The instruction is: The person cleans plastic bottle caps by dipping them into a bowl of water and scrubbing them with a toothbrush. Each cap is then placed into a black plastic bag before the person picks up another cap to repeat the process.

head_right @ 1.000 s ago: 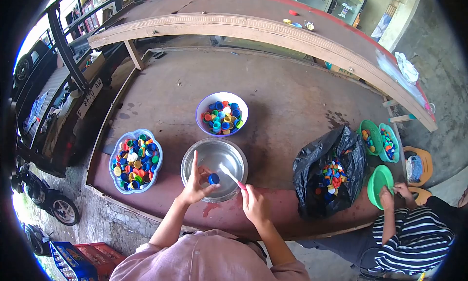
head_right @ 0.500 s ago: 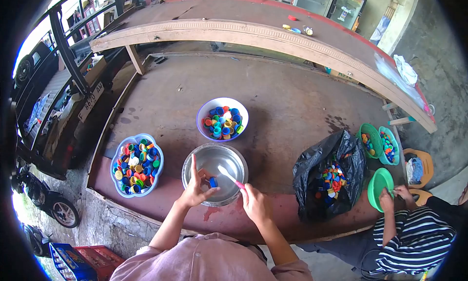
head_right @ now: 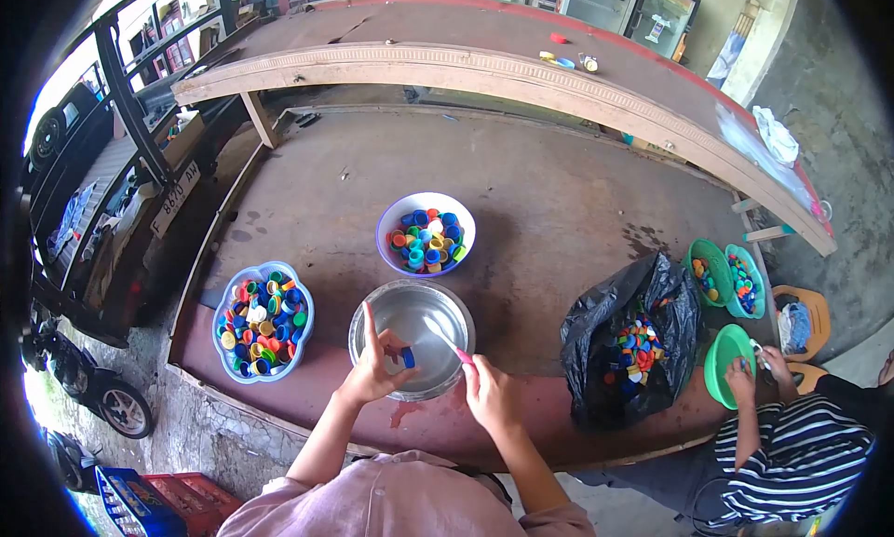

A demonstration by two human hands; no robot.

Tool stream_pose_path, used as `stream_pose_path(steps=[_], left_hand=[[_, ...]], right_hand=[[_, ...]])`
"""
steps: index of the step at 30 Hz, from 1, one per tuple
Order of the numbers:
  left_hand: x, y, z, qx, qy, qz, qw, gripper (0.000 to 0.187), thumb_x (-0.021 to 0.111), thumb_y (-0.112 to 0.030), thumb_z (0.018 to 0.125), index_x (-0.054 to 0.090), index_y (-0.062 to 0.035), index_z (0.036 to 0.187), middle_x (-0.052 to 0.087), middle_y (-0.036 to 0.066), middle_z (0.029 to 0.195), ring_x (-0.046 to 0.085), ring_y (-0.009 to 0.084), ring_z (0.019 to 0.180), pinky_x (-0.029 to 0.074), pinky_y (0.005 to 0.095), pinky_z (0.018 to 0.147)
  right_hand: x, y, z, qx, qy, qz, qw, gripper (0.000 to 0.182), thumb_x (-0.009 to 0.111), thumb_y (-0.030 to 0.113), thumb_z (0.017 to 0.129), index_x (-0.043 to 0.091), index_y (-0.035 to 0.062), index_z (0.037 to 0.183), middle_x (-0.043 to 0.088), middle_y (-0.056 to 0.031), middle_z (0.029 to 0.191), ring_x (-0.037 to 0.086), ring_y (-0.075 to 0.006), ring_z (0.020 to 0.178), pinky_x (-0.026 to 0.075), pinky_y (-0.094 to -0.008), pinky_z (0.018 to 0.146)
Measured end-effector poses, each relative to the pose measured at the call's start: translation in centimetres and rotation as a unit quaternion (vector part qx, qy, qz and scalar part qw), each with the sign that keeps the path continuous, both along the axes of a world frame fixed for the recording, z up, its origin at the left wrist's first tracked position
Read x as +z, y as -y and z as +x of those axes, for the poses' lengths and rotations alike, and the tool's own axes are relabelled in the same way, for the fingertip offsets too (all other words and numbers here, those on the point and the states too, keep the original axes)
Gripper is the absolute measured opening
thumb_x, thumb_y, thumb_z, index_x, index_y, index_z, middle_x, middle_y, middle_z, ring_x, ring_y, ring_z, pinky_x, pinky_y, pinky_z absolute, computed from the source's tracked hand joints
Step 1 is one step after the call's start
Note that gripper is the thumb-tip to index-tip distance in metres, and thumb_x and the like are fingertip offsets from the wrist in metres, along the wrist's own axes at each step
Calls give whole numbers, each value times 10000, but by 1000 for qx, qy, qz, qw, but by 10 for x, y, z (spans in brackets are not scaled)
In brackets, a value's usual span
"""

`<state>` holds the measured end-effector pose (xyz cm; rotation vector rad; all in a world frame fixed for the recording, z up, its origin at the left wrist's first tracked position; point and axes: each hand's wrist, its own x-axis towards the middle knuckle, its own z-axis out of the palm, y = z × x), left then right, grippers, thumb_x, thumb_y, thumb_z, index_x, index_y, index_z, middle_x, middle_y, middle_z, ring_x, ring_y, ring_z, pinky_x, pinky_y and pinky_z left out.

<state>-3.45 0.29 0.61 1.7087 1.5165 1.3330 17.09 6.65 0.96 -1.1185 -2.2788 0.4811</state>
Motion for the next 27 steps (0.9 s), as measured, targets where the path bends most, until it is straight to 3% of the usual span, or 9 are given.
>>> stream_pose_path(steps=[2,8,10,14,18,20,22,24,27], left_hand=[[-2,0,6,9,0,0,1000,1193,721,-43,690,-304,-28,1300,569,141,907,572,212,724,470,289,655],[-4,-1,9,16,-17,-12,1000,1206,721,-64,693,-330,-30,1283,576,149,992,579,231,764,471,285,623],[-5,0,9,34,31,12,999,1034,720,-64,698,-52,0,1383,574,144,997,583,228,836,485,288,675],[-19,6,14,-13,252,-42,967,397,686,-46,756,518,-5,1113,572,78,1051,535,164,1018,434,321,898],[-28,1,10,-33,319,-13,947,378,699,-10,733,525,-5,1069,571,79,1042,543,155,1014,431,324,906],[-26,-3,4,10,260,9,966,342,709,-28,724,550,11,1025,585,106,1039,577,167,959,470,313,838],[-23,-4,-3,78,122,-12,989,361,731,-45,696,560,8,1010,604,110,1002,586,171,946,474,297,817],[-21,-5,-2,94,99,1,991,378,748,-56,664,567,3,991,616,120,959,607,194,885,484,289,771],[-12,-9,5,97,11,31,995,397,759,-53,630,566,0,973,613,125,938,607,228,821,483,302,735]], right_hand=[[-2,10,-21,1,-232,-124,965,203,557,235,855,545,33,870,553,-132,587,595,-249,516,424,-368,451],[-8,10,-52,18,-199,-225,954,303,606,304,833,577,16,744,460,-48,495,437,-122,438,334,-292,429],[-14,7,-51,25,-275,-470,838,315,560,301,873,571,48,686,449,16,506,385,-72,430,274,-265,409],[-11,8,-49,58,-344,-626,697,253,513,318,903,556,92,799,349,93,542,312,-2,441,221,-183,395],[-18,8,-41,68,-351,-553,752,271,458,323,926,536,68,976,375,74,542,341,-35,433,277,-192,395],[-17,16,-30,20,-241,-196,950,375,439,187,922,419,85,1282,604,-69,818,545,-190,557,448,-327,505],[4,23,-25,60,-240,21,969,453,486,73,864,420,159,1303,614,-139,904,597,-239,623,472,-360,534],[14,39,-8,108,-59,-7,992,548,527,-1,788,437,188,1294,614,-141,862,602,-279,654,482,-380,562],[-9,31,-1,63,-78,-26,995,578,540,-3,761,450,219,1287,589,-114,751,588,-271,619,468,-383,541]])
